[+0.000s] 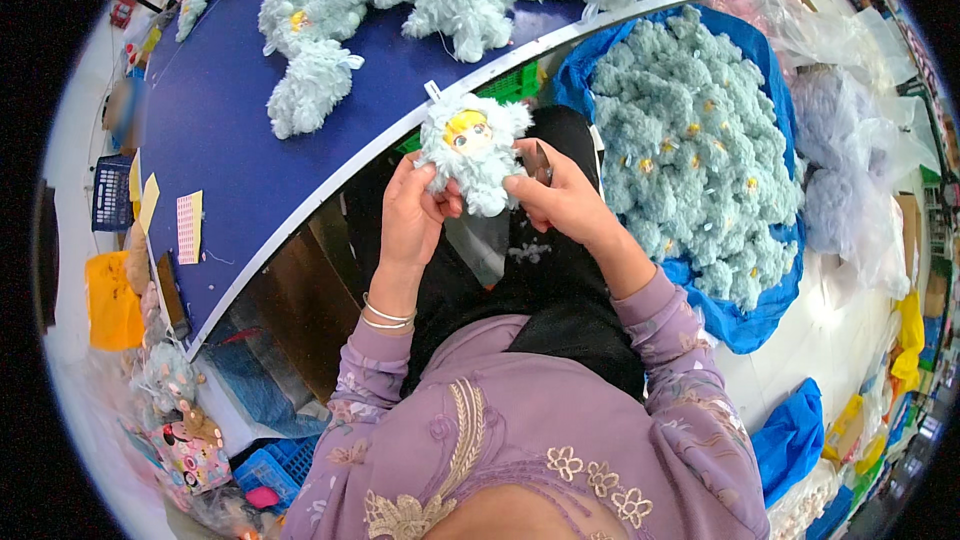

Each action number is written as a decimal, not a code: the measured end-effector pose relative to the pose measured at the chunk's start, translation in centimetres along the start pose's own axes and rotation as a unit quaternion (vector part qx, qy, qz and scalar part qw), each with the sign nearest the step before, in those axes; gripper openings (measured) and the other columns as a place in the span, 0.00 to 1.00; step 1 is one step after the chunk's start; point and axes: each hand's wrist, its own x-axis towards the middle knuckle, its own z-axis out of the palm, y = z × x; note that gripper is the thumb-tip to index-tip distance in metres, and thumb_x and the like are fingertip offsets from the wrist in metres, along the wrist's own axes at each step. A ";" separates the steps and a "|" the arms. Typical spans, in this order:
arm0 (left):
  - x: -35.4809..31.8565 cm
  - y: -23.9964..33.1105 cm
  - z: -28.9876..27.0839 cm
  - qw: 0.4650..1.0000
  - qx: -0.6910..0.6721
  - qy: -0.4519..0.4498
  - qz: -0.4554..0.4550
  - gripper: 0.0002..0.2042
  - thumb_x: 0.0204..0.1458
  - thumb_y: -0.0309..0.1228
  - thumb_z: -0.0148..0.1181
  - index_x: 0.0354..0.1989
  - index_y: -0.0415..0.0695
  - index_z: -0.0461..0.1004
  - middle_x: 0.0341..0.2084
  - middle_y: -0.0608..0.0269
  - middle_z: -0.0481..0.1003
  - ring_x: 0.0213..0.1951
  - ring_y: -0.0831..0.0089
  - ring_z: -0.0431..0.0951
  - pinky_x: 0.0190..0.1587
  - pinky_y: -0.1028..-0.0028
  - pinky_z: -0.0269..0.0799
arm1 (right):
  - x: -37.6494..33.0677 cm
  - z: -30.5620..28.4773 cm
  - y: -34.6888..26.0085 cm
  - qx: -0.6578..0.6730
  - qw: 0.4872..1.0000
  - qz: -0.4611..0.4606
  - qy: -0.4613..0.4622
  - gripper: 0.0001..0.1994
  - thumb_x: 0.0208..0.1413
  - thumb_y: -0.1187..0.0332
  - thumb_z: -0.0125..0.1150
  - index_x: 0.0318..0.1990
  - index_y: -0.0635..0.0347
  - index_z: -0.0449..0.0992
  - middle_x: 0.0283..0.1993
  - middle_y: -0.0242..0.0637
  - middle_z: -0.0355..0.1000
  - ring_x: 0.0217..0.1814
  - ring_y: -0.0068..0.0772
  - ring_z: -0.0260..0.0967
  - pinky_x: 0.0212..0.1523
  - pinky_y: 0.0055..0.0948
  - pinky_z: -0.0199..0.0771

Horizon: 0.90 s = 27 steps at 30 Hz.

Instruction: The person sits at a blue table and repeatedly picks up small light-blue stuffed toys, trims loose threads and fibers with scissors, and places the finished items back on the table. The person handles the toys one at a time, rotating them to access different sides.

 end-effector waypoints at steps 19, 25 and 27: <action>-2.2 -4.0 2.9 0.964 0.245 0.063 0.076 0.05 0.53 0.20 0.53 0.37 0.38 0.68 0.22 0.62 0.74 0.19 0.83 0.68 0.22 0.83 0.65 | -1.3 0.9 2.2 0.042 0.996 0.015 0.078 0.10 0.60 0.64 0.58 0.39 0.63 0.70 0.21 0.27 0.65 0.18 0.15 0.60 0.18 0.17 0.57; -1.9 -4.1 2.5 0.994 0.097 0.011 0.042 0.05 0.54 0.19 0.48 0.38 0.37 0.64 0.22 0.56 0.74 0.20 0.79 0.71 0.23 0.80 0.69 | -1.1 0.5 2.0 0.215 0.972 0.075 0.064 0.12 0.60 0.64 0.57 0.43 0.63 0.68 0.23 0.30 0.64 0.22 0.17 0.61 0.18 0.19 0.58; -1.9 -4.3 2.4 0.993 0.103 0.005 0.050 0.06 0.54 0.20 0.45 0.39 0.38 0.64 0.23 0.54 0.74 0.19 0.75 0.70 0.24 0.77 0.69 | -1.0 0.5 1.8 0.225 0.968 0.088 0.071 0.12 0.60 0.64 0.56 0.44 0.63 0.68 0.24 0.31 0.65 0.22 0.17 0.61 0.18 0.19 0.58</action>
